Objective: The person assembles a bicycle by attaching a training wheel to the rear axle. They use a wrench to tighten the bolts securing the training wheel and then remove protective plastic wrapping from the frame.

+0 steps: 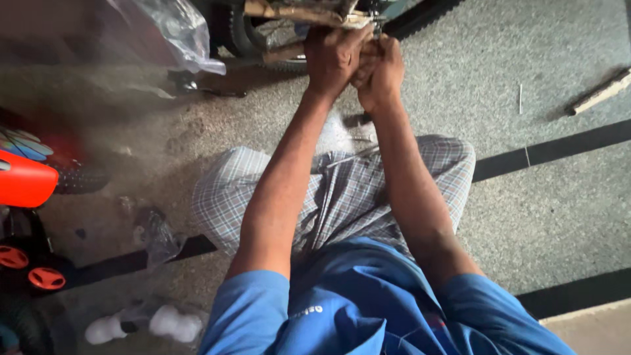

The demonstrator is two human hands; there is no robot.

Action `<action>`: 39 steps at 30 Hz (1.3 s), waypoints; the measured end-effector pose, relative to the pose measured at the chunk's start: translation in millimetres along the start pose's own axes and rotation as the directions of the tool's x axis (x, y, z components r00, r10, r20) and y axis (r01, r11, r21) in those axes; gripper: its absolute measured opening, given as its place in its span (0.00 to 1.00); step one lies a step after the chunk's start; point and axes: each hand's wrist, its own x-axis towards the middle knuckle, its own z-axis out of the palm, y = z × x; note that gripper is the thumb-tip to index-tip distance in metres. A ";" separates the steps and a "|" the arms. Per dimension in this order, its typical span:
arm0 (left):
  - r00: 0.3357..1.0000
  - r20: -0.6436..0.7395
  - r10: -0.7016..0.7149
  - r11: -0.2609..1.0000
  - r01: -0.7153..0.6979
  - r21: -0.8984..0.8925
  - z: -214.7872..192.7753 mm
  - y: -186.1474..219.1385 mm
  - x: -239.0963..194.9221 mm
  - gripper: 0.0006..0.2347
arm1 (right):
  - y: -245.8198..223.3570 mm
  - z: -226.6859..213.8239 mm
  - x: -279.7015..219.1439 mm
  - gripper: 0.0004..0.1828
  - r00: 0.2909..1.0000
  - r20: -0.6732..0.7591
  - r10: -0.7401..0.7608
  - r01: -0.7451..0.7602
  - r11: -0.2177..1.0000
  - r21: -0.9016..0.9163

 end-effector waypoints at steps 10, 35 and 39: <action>0.999 0.030 0.042 0.996 -0.044 0.073 -7.1 8.2 3.2 0.08 | -10.5 14.0 -10.6 0.20 0.949 -0.114 -0.295 0.164 0.767 -0.620; 0.999 0.028 0.038 0.998 -0.040 0.045 4.8 -8.4 -5.5 0.09 | -6.3 2.5 0.9 0.21 0.652 0.316 -0.689 0.398 -0.044 -0.916; 1.000 0.019 0.012 0.999 -0.012 0.039 3.7 -4.6 -4.2 0.09 | 0.0 -8.8 5.1 0.16 0.646 0.518 -0.561 0.425 -0.299 -0.854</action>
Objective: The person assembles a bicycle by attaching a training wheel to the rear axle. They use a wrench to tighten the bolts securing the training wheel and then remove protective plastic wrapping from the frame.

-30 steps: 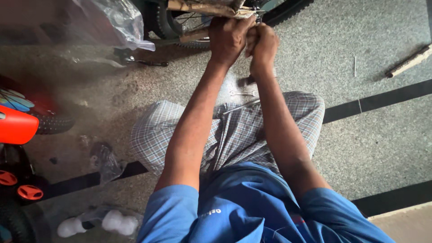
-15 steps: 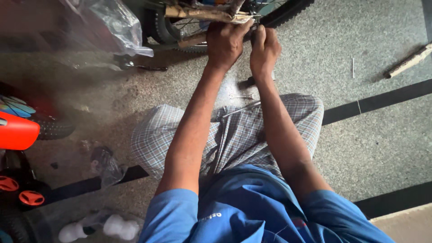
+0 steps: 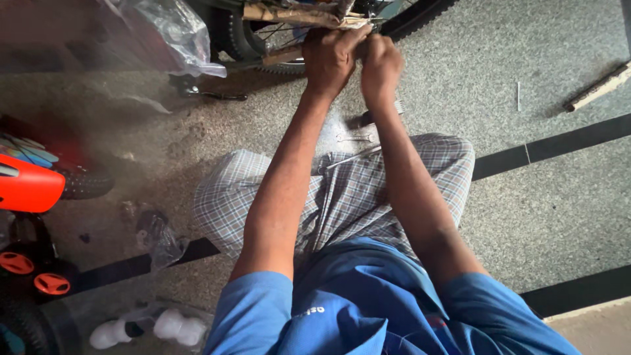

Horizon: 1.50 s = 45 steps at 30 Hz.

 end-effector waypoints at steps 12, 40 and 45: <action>0.998 0.024 -0.050 0.998 0.050 -0.036 -6.6 4.1 10.2 0.07 | -0.2 7.2 -0.4 0.18 0.982 -0.086 0.169 -0.159 0.980 0.116; 0.997 -0.063 0.053 0.995 -0.048 0.087 -12.2 21.7 17.9 0.05 | -6.5 -24.3 18.8 0.15 0.997 0.001 0.083 -0.079 0.939 0.335; 0.993 -0.091 0.078 0.996 -0.073 0.054 -12.7 20.0 17.6 0.08 | -21.0 -10.4 21.6 0.16 0.575 0.506 0.643 -0.661 0.001 0.750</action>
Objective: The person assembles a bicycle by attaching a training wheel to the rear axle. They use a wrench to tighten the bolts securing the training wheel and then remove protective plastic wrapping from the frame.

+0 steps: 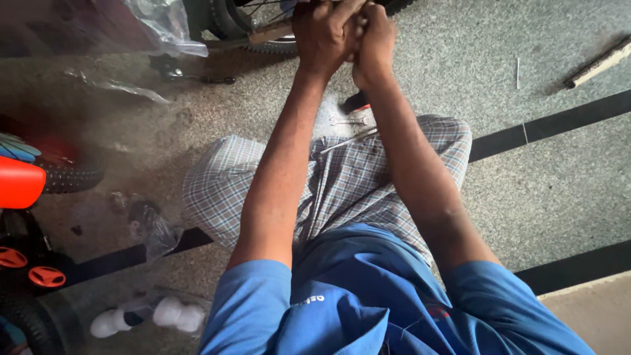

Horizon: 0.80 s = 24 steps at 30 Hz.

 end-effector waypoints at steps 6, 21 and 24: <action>1.000 0.026 0.001 1.000 0.000 -0.022 0.0 -2.4 -0.9 0.08 | -5.1 -15.4 -8.6 0.05 0.537 0.379 -0.754 0.695 0.141 -0.705; 0.998 0.066 0.025 0.994 -0.031 0.101 9.1 -8.2 -15.6 0.08 | -0.6 -45.5 23.8 0.18 0.703 0.595 -0.388 0.709 0.325 -0.626; 0.997 0.065 0.035 0.991 -0.043 0.128 11.5 -7.9 -13.7 0.07 | -8.9 -44.8 22.0 0.18 0.674 0.622 -0.399 0.734 0.263 -0.626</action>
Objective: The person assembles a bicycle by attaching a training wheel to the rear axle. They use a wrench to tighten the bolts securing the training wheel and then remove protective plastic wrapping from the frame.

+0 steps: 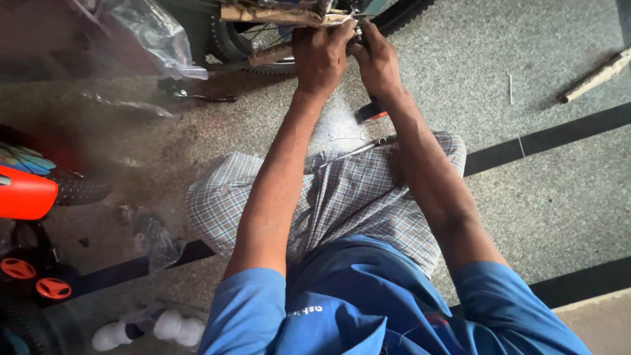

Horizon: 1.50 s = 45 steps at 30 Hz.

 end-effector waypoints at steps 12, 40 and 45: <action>0.999 -0.031 0.034 0.999 -0.033 0.038 2.8 -6.6 0.4 0.09 | 3.4 0.3 10.0 0.19 0.994 0.098 0.051 -0.069 0.980 0.184; 0.995 -0.101 0.010 0.986 0.007 0.167 24.5 -2.3 -9.8 0.13 | 114.8 -67.0 -95.7 0.19 0.647 0.311 0.696 -0.198 0.548 -0.813; 0.998 0.010 -0.058 0.989 0.056 0.138 25.6 4.1 -15.3 0.13 | 91.5 -25.7 -156.9 0.23 0.619 0.450 0.643 0.054 0.537 -0.842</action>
